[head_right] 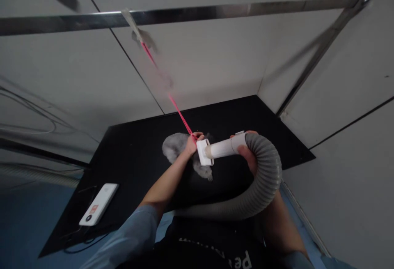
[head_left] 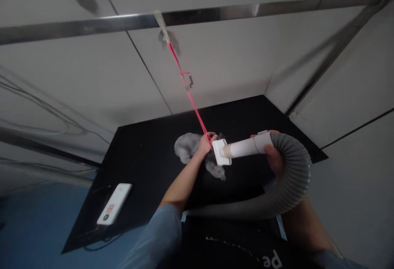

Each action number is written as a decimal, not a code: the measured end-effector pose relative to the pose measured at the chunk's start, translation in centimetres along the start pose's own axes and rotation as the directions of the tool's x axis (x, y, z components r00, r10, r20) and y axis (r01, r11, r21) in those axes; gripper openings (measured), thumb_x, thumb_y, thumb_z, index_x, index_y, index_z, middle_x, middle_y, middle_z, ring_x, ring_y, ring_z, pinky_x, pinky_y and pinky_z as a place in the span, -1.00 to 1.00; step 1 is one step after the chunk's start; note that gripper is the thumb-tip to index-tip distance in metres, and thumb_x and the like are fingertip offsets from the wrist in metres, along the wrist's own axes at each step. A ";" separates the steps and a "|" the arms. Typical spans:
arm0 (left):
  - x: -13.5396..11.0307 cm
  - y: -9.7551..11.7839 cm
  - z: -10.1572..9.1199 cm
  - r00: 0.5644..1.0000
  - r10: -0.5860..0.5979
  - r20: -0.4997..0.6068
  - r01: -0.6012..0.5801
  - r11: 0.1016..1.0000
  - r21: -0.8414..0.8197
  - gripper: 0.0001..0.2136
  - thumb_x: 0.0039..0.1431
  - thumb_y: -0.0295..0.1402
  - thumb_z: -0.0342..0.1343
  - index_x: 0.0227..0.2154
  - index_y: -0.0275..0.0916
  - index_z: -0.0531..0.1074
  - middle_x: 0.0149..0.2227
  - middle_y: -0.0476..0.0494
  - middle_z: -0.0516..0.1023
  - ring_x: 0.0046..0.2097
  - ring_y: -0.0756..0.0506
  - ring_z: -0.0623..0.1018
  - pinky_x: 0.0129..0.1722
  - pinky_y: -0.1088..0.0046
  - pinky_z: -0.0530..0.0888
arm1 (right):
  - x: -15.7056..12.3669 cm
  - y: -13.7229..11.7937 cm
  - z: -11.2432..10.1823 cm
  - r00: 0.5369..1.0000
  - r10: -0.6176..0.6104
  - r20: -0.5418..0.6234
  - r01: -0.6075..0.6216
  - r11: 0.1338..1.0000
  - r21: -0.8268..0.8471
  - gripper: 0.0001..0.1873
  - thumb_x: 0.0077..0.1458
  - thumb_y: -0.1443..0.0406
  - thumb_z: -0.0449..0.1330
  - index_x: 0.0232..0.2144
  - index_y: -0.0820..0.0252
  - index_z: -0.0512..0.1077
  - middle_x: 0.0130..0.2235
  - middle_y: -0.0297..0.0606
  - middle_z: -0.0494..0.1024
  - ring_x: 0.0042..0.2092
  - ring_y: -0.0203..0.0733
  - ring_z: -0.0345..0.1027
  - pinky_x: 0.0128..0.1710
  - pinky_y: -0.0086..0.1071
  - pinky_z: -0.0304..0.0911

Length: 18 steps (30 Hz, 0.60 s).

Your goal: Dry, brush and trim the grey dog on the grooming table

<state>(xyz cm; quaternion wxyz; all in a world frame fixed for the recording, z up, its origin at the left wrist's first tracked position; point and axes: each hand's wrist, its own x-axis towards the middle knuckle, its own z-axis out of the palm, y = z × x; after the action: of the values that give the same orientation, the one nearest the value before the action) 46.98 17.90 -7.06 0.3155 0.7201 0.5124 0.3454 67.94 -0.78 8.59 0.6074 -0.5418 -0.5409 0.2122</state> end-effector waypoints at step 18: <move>4.1 0.3 -6.1 0.853 -0.310 0.419 -0.042 0.761 0.648 -0.35 0.03 0.15 0.07 0.00 -0.29 0.45 -0.01 -0.34 0.55 0.00 -0.30 0.53 -0.10 0.35 0.40 | 0.6 5.1 4.4 0.995 0.088 0.040 -0.091 0.994 0.065 -0.53 -0.15 0.22 0.29 -0.17 0.11 0.23 -0.10 -0.18 0.51 -0.10 -0.07 0.42 0.00 -0.14 0.32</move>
<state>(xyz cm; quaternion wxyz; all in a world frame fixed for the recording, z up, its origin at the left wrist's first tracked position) 43.12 22.34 -2.64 0.2001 0.8077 0.5498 -0.0727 65.87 3.20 3.58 0.6048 -0.5410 -0.5198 0.2670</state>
